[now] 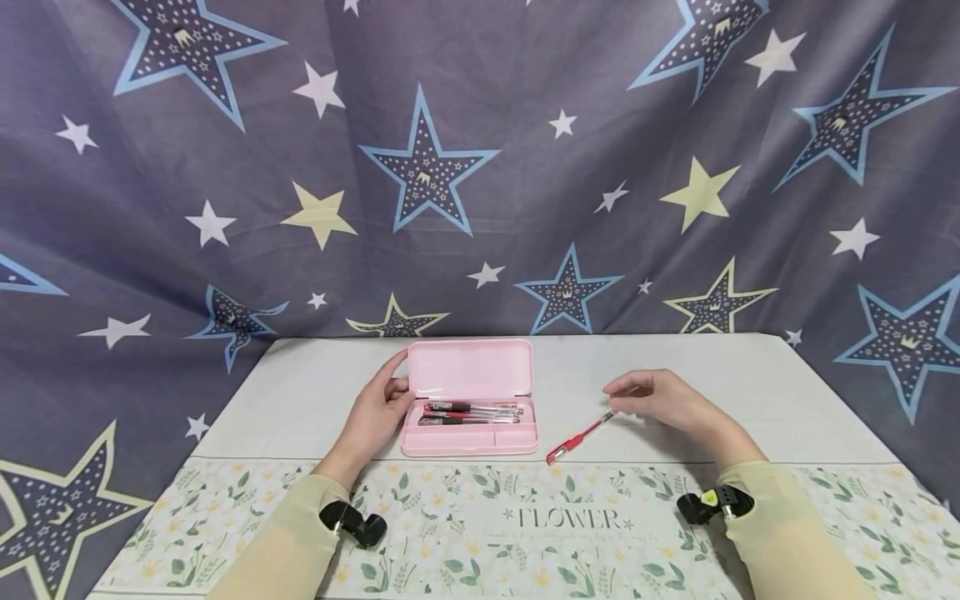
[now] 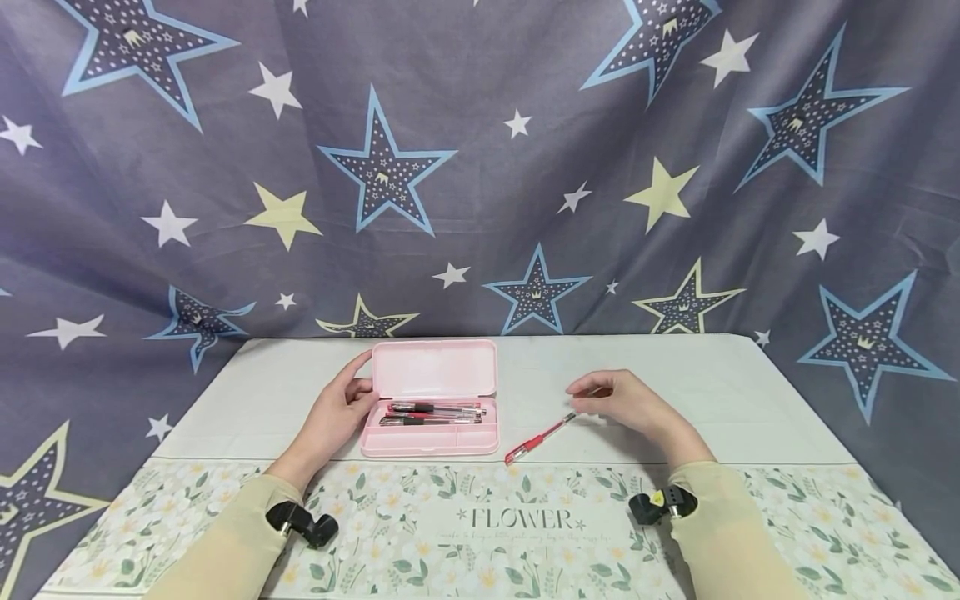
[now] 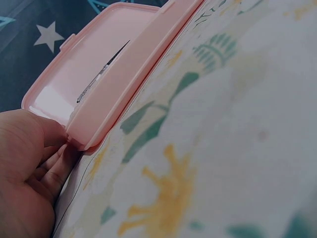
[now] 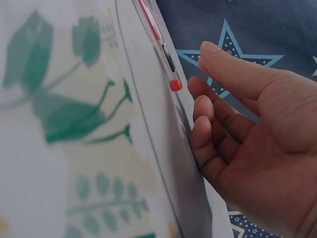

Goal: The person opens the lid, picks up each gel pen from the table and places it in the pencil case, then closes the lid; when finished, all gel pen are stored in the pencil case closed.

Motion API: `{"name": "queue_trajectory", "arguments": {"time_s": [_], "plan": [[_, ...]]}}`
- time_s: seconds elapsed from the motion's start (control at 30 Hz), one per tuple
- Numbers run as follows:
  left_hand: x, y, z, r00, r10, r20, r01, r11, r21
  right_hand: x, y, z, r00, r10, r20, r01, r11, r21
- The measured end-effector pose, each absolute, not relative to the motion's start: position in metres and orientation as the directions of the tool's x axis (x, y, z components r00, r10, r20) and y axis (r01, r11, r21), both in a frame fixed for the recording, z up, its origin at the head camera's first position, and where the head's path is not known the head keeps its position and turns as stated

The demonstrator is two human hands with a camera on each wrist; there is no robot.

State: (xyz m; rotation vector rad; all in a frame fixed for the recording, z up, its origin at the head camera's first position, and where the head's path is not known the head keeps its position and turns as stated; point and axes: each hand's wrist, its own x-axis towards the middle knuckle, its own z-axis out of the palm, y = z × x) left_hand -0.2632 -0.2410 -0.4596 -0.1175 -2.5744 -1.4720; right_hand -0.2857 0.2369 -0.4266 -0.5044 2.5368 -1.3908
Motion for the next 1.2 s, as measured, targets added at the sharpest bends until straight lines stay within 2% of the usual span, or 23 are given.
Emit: {"name": "queue_trajectory", "arguments": {"time_s": [0.63,1.2], "plan": [[-0.2634,-0.2400,-0.4586,-0.984,-0.023,0.175,0.140,0.506,0.851,-0.2870,0.2400,-0.4343,-0.921,-0.386,-0.057,-0.184,0.560,-0.808],[-0.2651,-0.2400,-0.4601,-0.983,-0.026,0.181,0.142,0.514,0.846,-0.2863,0.2407,-0.4349,-0.909,-0.416,0.001,-0.278,0.604,-0.747]]}}
